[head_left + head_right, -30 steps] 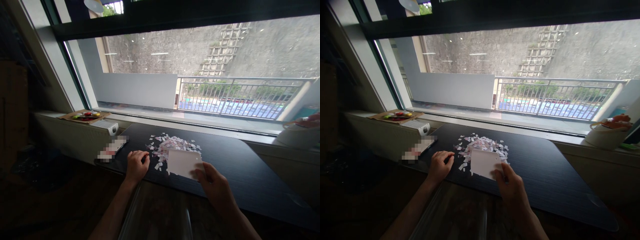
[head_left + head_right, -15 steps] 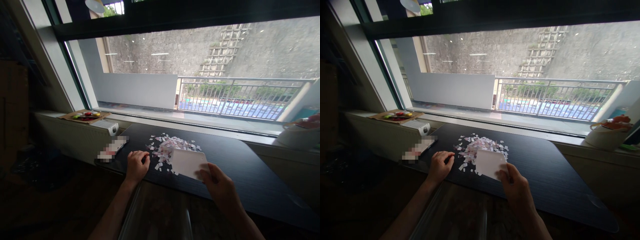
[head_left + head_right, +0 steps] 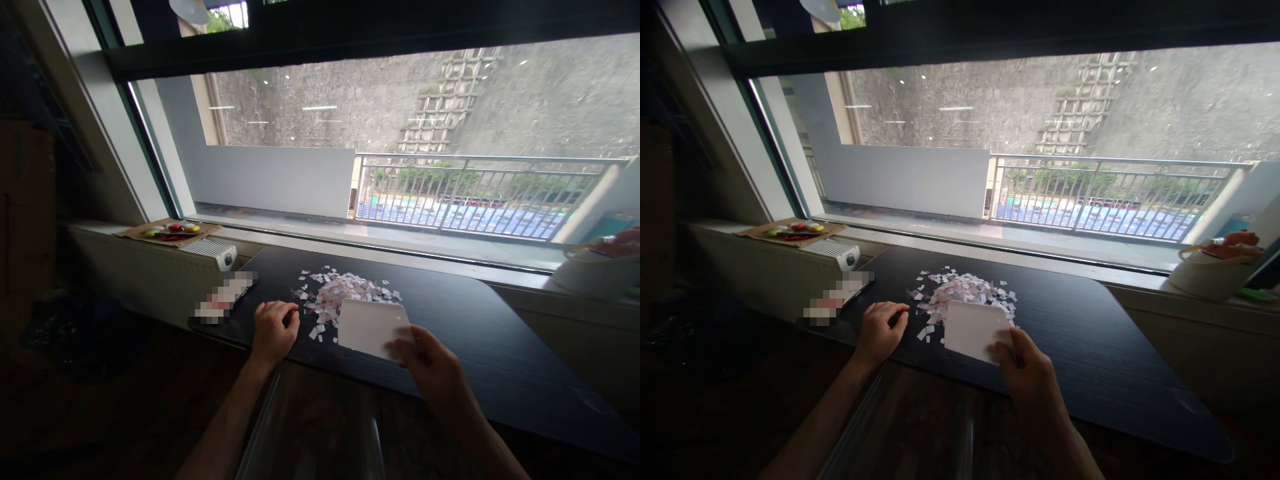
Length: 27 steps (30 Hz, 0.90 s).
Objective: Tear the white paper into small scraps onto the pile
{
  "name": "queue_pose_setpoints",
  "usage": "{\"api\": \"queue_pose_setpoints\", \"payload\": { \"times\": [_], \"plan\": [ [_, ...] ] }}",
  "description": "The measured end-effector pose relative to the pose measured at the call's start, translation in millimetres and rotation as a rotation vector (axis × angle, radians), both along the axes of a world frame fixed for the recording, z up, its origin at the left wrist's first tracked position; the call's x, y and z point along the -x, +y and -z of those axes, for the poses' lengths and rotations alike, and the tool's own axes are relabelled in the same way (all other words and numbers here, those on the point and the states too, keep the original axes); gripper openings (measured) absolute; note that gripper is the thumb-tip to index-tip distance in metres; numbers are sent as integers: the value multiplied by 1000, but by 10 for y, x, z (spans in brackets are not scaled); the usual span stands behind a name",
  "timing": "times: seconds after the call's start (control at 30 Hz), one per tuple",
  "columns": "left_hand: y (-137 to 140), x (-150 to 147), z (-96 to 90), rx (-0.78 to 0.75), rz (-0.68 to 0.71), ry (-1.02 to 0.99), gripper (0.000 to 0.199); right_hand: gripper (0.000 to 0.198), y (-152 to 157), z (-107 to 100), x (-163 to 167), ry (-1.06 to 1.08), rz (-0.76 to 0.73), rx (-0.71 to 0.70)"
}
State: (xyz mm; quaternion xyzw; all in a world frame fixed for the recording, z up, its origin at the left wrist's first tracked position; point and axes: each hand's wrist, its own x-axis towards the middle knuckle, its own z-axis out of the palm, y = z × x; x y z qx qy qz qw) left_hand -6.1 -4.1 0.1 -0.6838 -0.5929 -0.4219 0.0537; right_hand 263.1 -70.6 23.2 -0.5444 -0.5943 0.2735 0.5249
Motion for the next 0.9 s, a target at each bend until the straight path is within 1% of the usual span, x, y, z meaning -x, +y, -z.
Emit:
{"api": "queue_pose_setpoints", "payload": {
  "times": [0.17, 0.3, 0.5, 0.6, 0.7, 0.9],
  "plan": [
    [0, -2, 0, -2, -1, 1, 17, 32, 44, -2, 8, 22, -76, 48],
    [1, -1, 3, -4, 2, -3, 17, 35, 20, 25, 6, 87, -29, 46],
    [-6, 2, -1, 2, 6, -6, 17, 32, 18, 50, -15, 152, 8, 134],
    [-9, -1, -5, 1, 2, -10, 17, 31, 3, 87, 7, 183, -17, 174],
    [-9, -5, -7, 0, 2, -13, 17, 31, -12, 114, 46, 198, -74, 223],
    [-14, 1, -10, 1, 12, -16, 17, 29, -57, 73, 71, 222, -105, 271]
  ]
}}
